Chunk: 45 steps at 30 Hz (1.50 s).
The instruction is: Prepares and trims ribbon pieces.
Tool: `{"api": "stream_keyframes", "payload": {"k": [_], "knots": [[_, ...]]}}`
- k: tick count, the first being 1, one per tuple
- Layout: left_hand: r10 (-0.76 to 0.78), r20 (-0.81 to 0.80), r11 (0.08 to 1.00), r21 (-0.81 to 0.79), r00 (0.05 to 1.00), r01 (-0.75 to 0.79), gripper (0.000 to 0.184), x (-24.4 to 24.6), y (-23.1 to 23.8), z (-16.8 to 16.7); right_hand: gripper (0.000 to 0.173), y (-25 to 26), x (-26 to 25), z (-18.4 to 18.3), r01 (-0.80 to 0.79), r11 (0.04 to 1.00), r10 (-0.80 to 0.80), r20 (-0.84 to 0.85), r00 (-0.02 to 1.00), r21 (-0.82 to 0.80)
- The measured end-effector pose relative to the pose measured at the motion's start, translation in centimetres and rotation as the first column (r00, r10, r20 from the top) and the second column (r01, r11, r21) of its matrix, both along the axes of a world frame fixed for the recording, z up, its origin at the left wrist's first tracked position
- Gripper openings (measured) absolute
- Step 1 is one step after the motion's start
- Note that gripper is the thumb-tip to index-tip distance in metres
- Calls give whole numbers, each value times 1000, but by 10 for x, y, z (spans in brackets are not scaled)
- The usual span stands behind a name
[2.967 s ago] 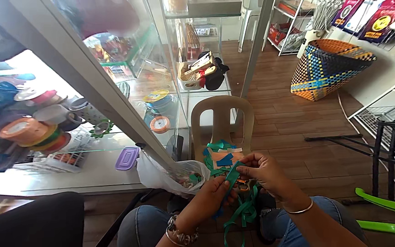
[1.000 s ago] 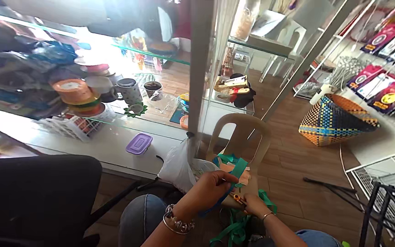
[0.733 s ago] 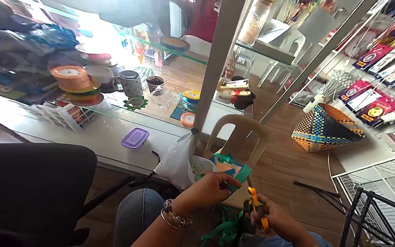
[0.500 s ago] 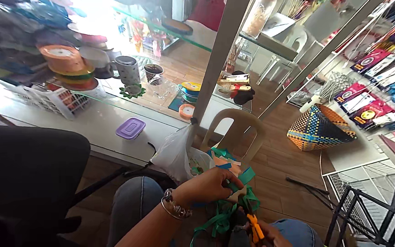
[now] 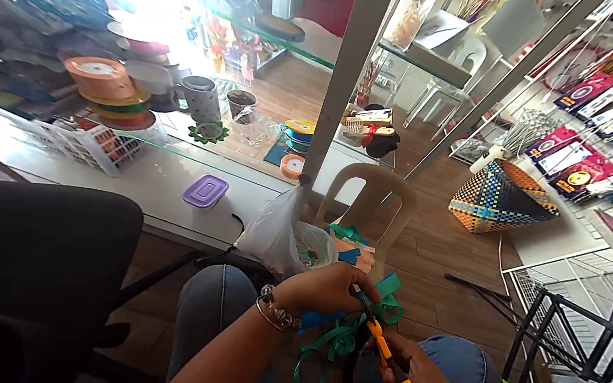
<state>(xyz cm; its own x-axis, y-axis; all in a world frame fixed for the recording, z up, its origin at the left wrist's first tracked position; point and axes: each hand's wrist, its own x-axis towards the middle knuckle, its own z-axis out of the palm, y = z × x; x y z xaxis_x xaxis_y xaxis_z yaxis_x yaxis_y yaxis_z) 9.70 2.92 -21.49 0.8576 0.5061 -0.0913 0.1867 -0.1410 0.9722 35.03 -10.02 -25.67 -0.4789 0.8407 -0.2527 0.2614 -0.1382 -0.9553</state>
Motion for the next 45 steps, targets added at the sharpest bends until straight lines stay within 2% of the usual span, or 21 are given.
{"api": "stream_keyframes", "payload": {"k": [9, 25, 29, 34, 41, 43, 45], "knots": [[-10, -32, 1000, 16, 999, 11, 24, 0, 3, 0, 52, 0, -5, 0, 34, 999, -35, -28, 999, -19], [-33, -36, 998, -60, 999, 30, 25, 0, 2, -1, 35, -4, -2, 4, 55, 998, -57, 82, 995, 27], [-37, -29, 996, -81, 999, 35, 25, -1, 3, -1, 36, -3, 0, 4, 55, 998, -58, 114, 992, 27], [-86, -19, 994, -76, 996, 84, 25, 4, 3, -6, 48, -2, -3, 4, 32, 999, -34, 103, 994, 23], [-84, -22, 993, -80, 996, 82, 27, 3, 6, -9, 35, -1, -3, 3, 53, 999, -53, 103, 993, 7], [-66, -38, 995, -75, 997, 63, 29, 3, 6, -9, 33, 2, 0, 3, 53, 999, -53, 138, 989, 6], [-29, -93, 998, -52, 995, 24, 31, 2, 9, -6, 34, 15, 7, -1, 4, 1000, -7, 299, 954, 10]]}}
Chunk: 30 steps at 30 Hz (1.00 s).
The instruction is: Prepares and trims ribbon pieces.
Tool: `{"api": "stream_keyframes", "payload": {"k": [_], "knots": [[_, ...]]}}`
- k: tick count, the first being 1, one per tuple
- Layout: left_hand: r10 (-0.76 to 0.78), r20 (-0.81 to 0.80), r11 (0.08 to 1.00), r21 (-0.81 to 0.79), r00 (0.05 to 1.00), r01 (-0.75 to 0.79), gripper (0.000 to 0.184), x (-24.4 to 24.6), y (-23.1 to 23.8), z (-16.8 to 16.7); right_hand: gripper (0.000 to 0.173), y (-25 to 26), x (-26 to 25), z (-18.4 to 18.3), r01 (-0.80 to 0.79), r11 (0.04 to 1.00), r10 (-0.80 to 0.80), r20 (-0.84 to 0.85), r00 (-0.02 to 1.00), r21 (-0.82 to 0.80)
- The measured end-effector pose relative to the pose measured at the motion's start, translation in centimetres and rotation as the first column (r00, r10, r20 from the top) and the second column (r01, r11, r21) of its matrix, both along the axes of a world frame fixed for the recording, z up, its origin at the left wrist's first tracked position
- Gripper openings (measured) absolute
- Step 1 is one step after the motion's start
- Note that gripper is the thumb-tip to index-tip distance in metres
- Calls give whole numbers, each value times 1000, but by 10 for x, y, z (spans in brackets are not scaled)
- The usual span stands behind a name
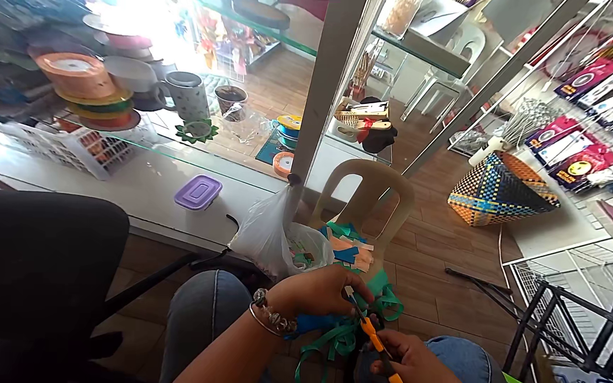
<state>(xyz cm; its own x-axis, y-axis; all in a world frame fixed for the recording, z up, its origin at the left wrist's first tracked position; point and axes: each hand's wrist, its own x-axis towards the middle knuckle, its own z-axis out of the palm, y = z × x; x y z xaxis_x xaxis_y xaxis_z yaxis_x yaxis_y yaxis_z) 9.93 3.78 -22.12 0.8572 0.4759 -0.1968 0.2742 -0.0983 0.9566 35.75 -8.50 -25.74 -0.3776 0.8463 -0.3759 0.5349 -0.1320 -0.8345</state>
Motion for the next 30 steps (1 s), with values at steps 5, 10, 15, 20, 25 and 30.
{"api": "stream_keyframes", "payload": {"k": [5, 10, 15, 20, 25, 30], "knots": [[134, -51, 990, 49, 990, -132, 34, -8, 10, 3, 42, 85, 4, -37, -123, 972, 229, 701, 675, -199], [274, -72, 962, 36, 959, -272, 36, -2, 11, 2, 41, 128, -12, -89, -10, 977, 183, 823, 537, -211], [333, -78, 943, 2, 940, -334, 37, 0, 11, -4, 58, 136, -20, -111, -2, 987, 132, 797, 589, -162], [342, -99, 940, 11, 935, -342, 36, 4, 7, -3, 36, 146, -11, -68, 114, 992, -80, 476, 876, -44], [302, -149, 953, 37, 942, -300, 36, 12, 8, -5, 41, 141, -6, -2, 205, 921, -378, -637, 671, -331], [371, -185, 928, 33, 910, -372, 47, 15, 10, -10, 26, 161, -16, 6, 475, 860, -505, -458, 732, -189]]}}
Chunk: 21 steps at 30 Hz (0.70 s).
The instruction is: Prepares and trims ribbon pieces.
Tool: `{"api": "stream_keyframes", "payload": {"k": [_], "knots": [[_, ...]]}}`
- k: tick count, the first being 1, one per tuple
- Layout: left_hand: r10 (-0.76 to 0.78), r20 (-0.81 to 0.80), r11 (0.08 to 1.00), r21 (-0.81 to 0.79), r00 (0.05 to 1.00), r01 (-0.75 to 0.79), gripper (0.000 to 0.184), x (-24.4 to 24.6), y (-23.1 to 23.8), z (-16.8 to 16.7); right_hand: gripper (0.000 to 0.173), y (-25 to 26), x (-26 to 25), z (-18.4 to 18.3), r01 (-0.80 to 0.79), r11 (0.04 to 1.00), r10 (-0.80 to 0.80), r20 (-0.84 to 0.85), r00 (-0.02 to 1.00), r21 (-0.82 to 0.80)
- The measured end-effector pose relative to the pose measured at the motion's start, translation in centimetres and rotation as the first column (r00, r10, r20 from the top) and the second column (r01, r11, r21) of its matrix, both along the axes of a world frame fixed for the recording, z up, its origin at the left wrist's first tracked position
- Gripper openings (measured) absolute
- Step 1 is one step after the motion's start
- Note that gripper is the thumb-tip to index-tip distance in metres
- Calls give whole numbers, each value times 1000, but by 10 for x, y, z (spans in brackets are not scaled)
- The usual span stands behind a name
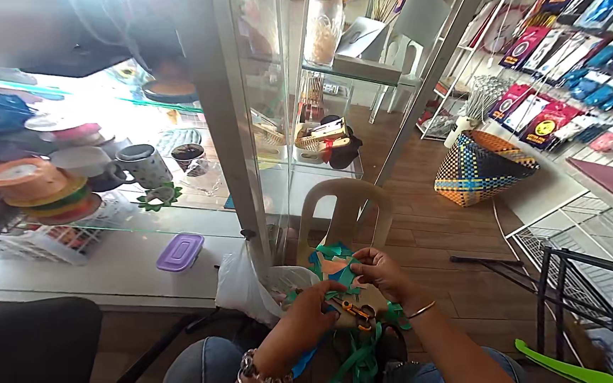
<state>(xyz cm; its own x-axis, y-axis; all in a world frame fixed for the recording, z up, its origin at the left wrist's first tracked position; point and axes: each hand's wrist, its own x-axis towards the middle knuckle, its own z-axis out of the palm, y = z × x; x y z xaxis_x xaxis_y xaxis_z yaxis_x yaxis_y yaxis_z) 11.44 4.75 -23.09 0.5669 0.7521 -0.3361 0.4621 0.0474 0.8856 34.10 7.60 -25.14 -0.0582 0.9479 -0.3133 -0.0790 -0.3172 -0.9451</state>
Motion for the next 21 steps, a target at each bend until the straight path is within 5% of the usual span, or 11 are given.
{"api": "stream_keyframes", "payload": {"k": [5, 9, 12, 17, 19, 21], "knots": [[100, -16, 995, 11, 995, -100, 51, -5, 3, 2, 24, 35, 4, -43, 270, 959, -252, 190, 949, -80], [102, 9, 995, 0, 995, -102, 51, -5, 3, 6, 34, 46, 26, -81, 295, 952, -196, 577, 793, -83], [122, 42, 992, -6, 992, -122, 51, -4, 2, 6, 32, 40, 38, -78, 346, 938, -268, 634, 725, 2], [155, 188, 987, 21, 970, -162, 49, 1, -2, 5, 28, -3, 23, -13, 164, 982, -188, 429, 884, 92], [166, 247, 983, 31, 955, -180, 50, 6, -5, 4, 37, -26, 9, 9, 39, 989, -100, 450, 887, 143], [182, 281, 979, 39, 942, -201, 51, 11, -8, 0, 26, -48, -1, 15, -74, 972, -48, 497, 867, 224]]}}
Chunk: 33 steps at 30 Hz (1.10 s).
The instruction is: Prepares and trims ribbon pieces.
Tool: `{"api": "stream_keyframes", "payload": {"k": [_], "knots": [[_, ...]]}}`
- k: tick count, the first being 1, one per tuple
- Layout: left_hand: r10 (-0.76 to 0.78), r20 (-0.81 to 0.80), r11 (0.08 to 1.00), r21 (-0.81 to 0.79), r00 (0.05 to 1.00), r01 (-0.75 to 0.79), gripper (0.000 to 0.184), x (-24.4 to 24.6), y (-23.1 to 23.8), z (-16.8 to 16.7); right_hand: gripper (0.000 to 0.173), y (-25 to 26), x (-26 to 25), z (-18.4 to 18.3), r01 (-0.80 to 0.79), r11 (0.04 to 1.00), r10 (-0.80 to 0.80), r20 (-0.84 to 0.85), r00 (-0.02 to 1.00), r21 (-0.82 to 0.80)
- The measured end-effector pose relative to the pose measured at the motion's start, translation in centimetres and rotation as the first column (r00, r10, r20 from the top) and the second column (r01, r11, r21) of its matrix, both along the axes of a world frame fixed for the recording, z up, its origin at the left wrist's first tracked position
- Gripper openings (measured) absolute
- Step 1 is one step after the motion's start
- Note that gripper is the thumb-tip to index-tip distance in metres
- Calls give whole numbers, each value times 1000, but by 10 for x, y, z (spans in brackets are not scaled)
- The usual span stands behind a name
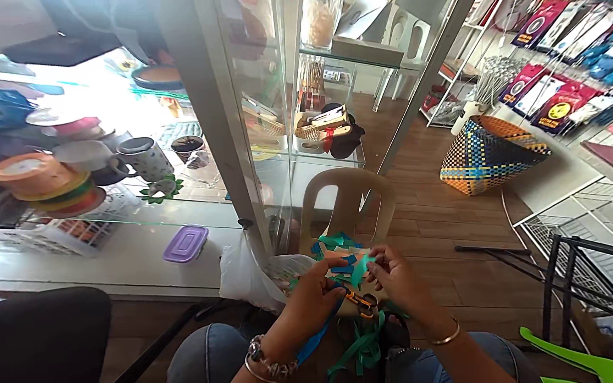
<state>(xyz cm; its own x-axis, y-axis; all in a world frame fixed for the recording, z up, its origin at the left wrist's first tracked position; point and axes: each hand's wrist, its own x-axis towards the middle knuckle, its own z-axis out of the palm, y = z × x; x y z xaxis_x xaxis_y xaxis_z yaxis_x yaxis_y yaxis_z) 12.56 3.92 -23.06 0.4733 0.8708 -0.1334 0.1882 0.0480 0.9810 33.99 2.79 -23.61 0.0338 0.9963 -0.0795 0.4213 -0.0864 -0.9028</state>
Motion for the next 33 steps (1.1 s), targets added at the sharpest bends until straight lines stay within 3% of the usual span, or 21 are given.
{"api": "stream_keyframes", "payload": {"k": [5, 9, 12, 16, 19, 23, 27, 33], "knots": [[15, 64, 996, 83, 998, -20, 56, 7, -4, -11, 22, -23, -7, -3, -199, 979, 200, -43, 979, 33], [13, 76, 992, 123, 997, -22, 59, 11, -3, -17, 19, -22, -3, -6, -206, 978, 207, -99, 973, 17], [7, 46, 991, 132, 999, -13, 58, 14, -5, -19, 18, -23, -2, -9, -216, 975, 219, -47, 975, 58], [-1, 37, 993, 119, 999, -4, 56, 19, -4, -23, 17, -29, -9, -19, -196, 936, 138, 209, 968, 292], [-57, 123, 997, 61, 991, 50, 50, 19, -2, -23, 12, -29, -11, -25, -194, 855, 55, 289, 956, 480], [-248, 249, 968, 36, 936, 247, 39, 14, 1, -30, 13, -30, -2, -10, -205, 843, 87, 250, 964, 497], [-328, 260, 934, -55, 908, 353, 24, 15, -2, -33, 14, -29, 10, -1, -168, 843, 66, 212, 975, 511], [-312, 246, 932, -106, 917, 346, 26, 20, -3, -36, 14, -26, 25, 2, -104, 843, 12, 175, 985, 527]]}}
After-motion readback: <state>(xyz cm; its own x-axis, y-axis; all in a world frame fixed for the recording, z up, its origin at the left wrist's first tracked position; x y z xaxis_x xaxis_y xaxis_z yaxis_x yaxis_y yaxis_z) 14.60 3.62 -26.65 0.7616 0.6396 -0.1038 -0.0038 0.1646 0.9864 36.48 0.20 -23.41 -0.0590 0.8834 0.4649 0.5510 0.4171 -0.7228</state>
